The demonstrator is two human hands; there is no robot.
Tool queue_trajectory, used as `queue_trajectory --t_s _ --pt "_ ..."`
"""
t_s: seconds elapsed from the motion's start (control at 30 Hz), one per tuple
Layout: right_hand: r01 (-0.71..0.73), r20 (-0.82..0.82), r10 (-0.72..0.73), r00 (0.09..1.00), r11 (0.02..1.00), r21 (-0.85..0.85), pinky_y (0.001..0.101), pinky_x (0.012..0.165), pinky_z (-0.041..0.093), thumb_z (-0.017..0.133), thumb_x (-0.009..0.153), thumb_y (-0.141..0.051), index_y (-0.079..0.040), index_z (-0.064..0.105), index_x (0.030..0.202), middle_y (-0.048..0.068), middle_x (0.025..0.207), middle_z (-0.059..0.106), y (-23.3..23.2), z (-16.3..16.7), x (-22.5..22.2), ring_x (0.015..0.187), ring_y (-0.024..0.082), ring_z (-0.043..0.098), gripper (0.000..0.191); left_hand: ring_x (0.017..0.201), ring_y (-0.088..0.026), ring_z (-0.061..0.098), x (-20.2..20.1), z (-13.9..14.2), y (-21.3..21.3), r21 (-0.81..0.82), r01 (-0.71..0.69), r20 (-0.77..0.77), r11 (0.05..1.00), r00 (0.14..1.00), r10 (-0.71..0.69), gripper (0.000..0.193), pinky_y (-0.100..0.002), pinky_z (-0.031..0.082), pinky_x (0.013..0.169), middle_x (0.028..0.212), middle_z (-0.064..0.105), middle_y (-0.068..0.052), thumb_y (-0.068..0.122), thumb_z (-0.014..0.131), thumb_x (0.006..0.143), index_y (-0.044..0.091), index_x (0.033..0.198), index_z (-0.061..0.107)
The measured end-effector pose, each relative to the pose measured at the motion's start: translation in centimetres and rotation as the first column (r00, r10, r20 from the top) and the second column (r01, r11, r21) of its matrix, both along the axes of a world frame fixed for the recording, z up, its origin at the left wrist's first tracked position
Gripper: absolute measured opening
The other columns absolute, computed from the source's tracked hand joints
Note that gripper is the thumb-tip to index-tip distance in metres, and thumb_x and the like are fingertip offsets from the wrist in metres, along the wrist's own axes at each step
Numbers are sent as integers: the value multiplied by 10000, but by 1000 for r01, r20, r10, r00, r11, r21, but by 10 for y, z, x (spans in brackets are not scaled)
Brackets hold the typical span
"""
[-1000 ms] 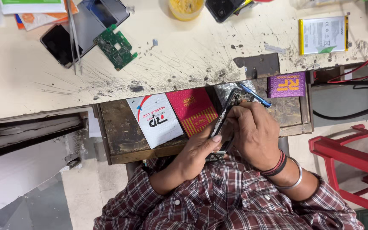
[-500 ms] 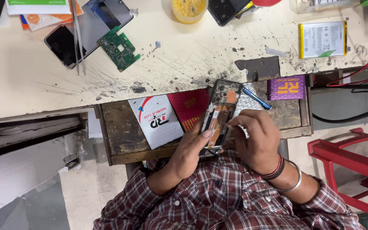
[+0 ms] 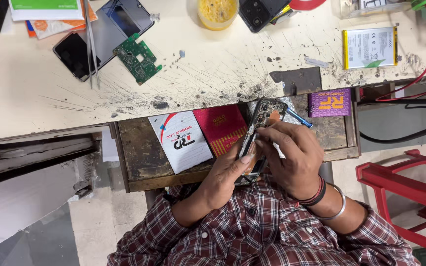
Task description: The person holds a disassembled smartphone and works on its internals, peeling components and adhesive from the midframe by hand. They then use tweezers to pick at and clean the inside of the phone frame, working around its edges.
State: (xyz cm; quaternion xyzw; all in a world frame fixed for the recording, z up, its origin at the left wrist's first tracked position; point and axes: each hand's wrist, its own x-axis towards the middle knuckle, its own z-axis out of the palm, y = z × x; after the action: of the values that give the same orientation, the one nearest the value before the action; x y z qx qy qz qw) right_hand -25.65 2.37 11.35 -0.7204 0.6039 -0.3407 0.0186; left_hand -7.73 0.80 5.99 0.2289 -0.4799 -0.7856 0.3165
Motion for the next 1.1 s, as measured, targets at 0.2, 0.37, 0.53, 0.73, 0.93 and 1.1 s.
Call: queue_trajectory --t_s 0.2,0.37,0.53,0.73,0.93,1.1 --pt "14 79 -21 997 996 91 393 756 531 868 821 -92 -86 734 1032 82 1012 693 -3 2 -2 908 270 691 250 840 -94 427 -1 -5 4 16 -3 81 1000 997 2 548 -304 423 821 917 465 13 393 418 1151 -13 1517 467" --pt "3 77 -11 997 994 106 397 805 555 828 848 -71 -74 703 1006 87 1032 693 -5 4 -5 960 288 706 201 785 -63 450 -2 0 3 116 43 102 992 993 -55 605 -325 574 838 846 430 43 432 413 1097 40 1557 385" --pt "-4 -62 10 998 996 90 408 775 549 806 832 -69 -67 692 1029 96 1046 682 -6 4 -5 929 299 693 227 736 -62 403 -1 5 2 64 33 116 997 992 -41 639 -282 490 749 802 395 50 428 425 1100 57 1616 346" --pt "-46 -132 61 989 993 111 417 756 527 781 817 -77 -66 678 1042 103 1082 668 -7 6 -6 916 308 673 248 708 -61 383 -1 6 1 29 28 187 999 982 -33 647 -271 355 647 776 398 51 418 442 1095 59 1625 349" --pt "-94 -174 115 978 987 129 428 763 521 745 813 -93 -54 668 1053 110 1039 647 -8 5 -11 904 316 658 256 712 -66 382 -2 3 1 35 50 194 998 979 -56 651 -272 356 652 785 397 45 428 431 1094 61 1624 344" --pt "-144 -161 168 972 978 151 427 748 519 719 813 -77 -37 649 1046 118 1036 633 -8 1 -16 896 313 655 247 777 -70 418 -3 2 3 29 54 149 998 987 -58 637 -267 384 715 846 452 27 419 430 1116 40 1624 364"
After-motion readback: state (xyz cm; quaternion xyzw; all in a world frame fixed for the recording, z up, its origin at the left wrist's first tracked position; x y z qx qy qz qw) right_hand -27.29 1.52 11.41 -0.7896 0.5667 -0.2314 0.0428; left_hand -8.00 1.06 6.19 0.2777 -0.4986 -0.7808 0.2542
